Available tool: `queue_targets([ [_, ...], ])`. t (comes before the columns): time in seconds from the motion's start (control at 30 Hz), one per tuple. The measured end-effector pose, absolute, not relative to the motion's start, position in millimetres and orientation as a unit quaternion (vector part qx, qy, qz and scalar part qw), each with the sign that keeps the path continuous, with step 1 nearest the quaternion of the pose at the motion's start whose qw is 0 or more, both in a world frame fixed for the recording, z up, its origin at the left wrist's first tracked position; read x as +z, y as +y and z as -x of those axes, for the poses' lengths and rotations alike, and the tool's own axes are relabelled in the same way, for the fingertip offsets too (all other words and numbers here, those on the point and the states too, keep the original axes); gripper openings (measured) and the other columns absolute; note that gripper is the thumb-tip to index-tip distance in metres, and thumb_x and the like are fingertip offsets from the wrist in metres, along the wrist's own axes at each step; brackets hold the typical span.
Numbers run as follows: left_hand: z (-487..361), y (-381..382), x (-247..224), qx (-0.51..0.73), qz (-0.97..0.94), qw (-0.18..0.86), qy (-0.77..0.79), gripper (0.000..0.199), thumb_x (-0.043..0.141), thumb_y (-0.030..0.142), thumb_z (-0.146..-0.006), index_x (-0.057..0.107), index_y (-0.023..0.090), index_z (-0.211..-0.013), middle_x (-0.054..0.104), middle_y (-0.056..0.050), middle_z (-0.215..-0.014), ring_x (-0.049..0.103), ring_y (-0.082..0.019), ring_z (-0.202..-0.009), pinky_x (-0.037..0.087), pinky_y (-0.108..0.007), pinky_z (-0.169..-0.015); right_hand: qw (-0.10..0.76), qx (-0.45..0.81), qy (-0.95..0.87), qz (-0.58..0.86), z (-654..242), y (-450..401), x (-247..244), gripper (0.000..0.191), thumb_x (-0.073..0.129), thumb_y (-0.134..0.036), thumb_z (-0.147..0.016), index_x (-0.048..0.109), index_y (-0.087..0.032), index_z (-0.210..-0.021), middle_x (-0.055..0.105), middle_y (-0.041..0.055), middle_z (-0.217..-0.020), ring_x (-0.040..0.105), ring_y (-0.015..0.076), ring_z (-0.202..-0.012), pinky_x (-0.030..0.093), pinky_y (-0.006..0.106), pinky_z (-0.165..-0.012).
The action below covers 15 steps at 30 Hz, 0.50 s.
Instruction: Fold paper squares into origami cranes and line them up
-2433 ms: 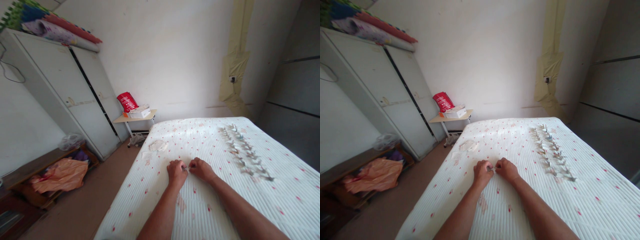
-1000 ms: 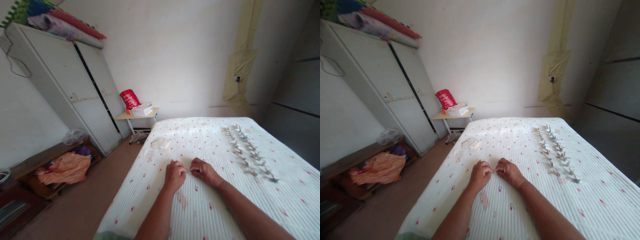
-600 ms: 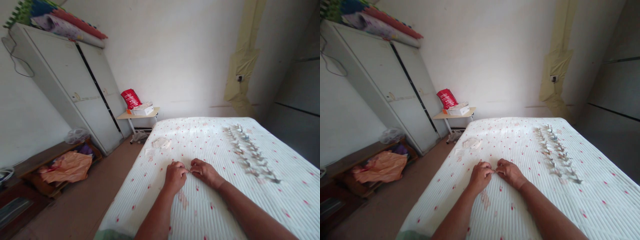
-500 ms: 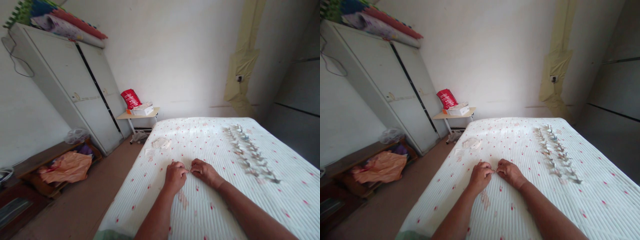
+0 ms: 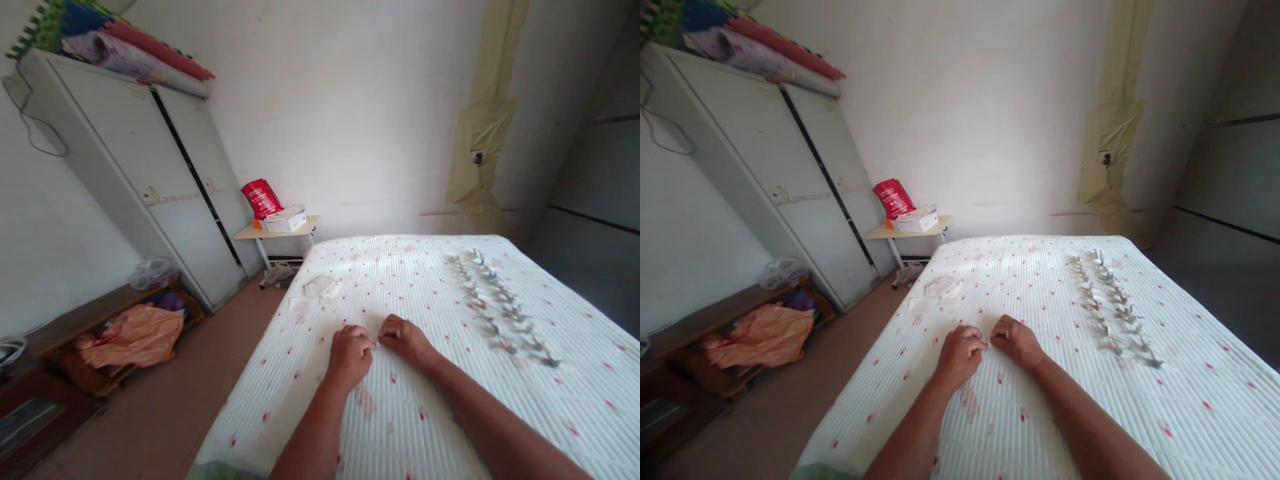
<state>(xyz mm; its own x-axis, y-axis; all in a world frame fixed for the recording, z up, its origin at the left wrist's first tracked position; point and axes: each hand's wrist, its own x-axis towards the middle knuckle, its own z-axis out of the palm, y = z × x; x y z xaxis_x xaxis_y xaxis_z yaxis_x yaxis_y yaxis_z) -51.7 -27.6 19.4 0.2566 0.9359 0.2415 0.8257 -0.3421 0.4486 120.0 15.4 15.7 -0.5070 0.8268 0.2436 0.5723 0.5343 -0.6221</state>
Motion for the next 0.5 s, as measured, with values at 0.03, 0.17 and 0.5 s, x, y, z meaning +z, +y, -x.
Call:
queue_targets([
  [0.03, 52, -28, 20, 0.236, -0.786, 0.112, 0.56, 0.032, 0.05, 0.009, -0.068, 0.071, 0.029, -0.082, 0.063, 0.0, -0.089, 0.051, -0.016, -0.089, 0.038, -0.031, -0.084, 0.27, 0.24, -0.834, 0.417, -120, 17, 15, 0.019, 0.048, -0.014, -0.076, 0.066, -0.019, -0.071, 0.058, 0.0009, -0.077, 0.055, 0.0104, -0.071, 0.039, 0.019, -0.064],
  [0.17, 52, -28, 18, 0.228, -0.794, 0.1, 0.555, 0.031, 0.05, 0.01, -0.068, 0.071, 0.03, -0.082, 0.062, 0.0, -0.09, 0.051, -0.016, -0.09, 0.037, -0.031, -0.083, 0.25, 0.24, -0.83, 0.437, -116, 22, 14, 0.019, 0.05, -0.015, -0.075, 0.067, -0.02, -0.07, 0.059, 0.0004, -0.078, 0.055, 0.0103, -0.071, 0.039, 0.019, -0.064],
  [0.5, 52, -29, 18, 0.223, -0.797, 0.088, 0.554, 0.031, 0.049, 0.01, -0.069, 0.07, 0.029, -0.081, 0.062, 0.0, -0.091, 0.05, -0.016, -0.09, 0.037, -0.031, -0.083, 0.206, 0.227, -0.81, 0.5, -109, 19, 19, 0.016, 0.05, -0.014, -0.071, 0.065, -0.02, -0.067, 0.059, -0.0002, -0.077, 0.054, 0.0102, -0.07, 0.037, 0.02, -0.064],
])
